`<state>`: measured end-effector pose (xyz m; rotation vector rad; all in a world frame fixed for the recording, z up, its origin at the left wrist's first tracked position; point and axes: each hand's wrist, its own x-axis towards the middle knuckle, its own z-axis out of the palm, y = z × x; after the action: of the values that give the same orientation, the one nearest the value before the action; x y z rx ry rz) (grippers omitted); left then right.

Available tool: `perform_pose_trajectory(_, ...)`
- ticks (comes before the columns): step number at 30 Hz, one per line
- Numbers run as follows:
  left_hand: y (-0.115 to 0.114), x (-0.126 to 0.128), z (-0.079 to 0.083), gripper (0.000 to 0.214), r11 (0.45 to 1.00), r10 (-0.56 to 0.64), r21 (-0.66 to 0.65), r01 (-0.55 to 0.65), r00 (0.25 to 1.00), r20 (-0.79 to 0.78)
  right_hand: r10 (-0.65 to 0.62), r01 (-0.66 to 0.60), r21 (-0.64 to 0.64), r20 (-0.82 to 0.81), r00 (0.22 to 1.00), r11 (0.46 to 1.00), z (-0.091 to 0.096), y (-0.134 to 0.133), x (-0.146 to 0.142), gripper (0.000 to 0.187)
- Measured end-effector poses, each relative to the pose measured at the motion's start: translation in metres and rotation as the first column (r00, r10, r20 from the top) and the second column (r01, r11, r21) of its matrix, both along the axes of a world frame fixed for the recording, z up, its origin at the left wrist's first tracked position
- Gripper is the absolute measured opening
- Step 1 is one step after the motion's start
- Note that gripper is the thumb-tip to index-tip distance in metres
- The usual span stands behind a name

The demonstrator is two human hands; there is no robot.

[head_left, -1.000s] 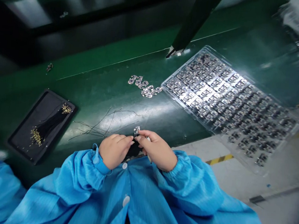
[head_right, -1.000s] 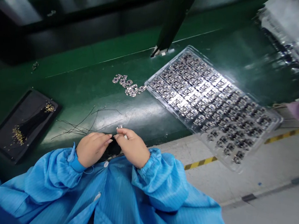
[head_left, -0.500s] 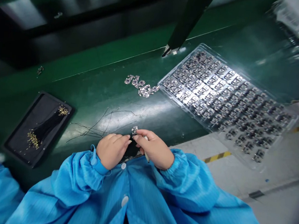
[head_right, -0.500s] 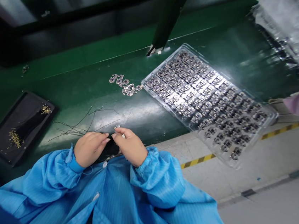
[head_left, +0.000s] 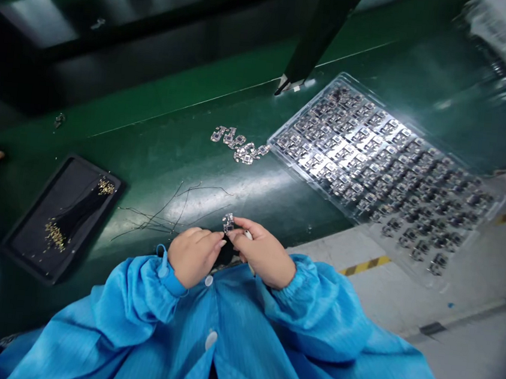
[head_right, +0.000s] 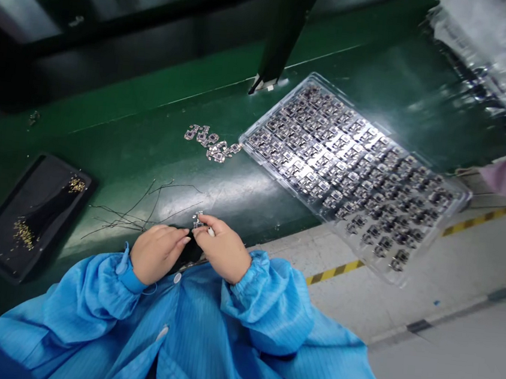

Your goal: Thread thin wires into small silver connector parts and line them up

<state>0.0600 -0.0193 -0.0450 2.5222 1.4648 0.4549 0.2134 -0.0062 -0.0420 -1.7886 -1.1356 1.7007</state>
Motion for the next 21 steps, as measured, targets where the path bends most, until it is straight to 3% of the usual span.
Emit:
perform_pose_trajectory(4,0.002,0.006,-0.006,0.022,1.0,0.02,0.009,-0.019,0.999,-0.032,-0.035,0.035,-0.002,-0.015,0.999,0.999,-0.005,0.001,0.001,0.04)
perform_pose_trajectory(8,0.006,0.01,-0.016,0.02,0.997,0.064,0.056,-0.059,0.993,-0.097,-0.17,0.17,0.042,0.014,0.985,0.985,-0.012,0.005,0.001,0.044)
perform_pose_trajectory(12,0.009,0.011,-0.025,0.016,0.99,0.093,0.12,-0.075,0.984,-0.154,-0.347,0.334,0.205,0.031,0.937,0.92,-0.02,0.007,0.0,0.046)
perform_pose_trajectory(14,0.009,0.011,-0.027,0.015,0.987,0.098,0.142,-0.074,0.98,-0.171,-0.408,0.376,0.368,0.01,0.913,0.85,-0.026,0.007,-0.002,0.043)
perform_pose_trajectory(17,0.01,0.012,-0.027,0.013,0.986,0.087,0.158,-0.058,0.978,-0.188,-0.443,0.372,0.623,-0.046,0.895,0.688,-0.037,0.005,-0.005,0.035)
perform_pose_trajectory(19,0.011,0.012,-0.026,0.011,0.985,0.082,0.163,-0.049,0.977,-0.199,-0.43,0.346,0.738,-0.085,0.899,0.579,-0.045,0.004,-0.007,0.032)
perform_pose_trajectory(21,0.011,0.012,-0.026,0.01,0.986,0.077,0.162,-0.043,0.974,-0.212,-0.404,0.323,0.802,-0.111,0.908,0.503,-0.053,0.003,-0.008,0.033)
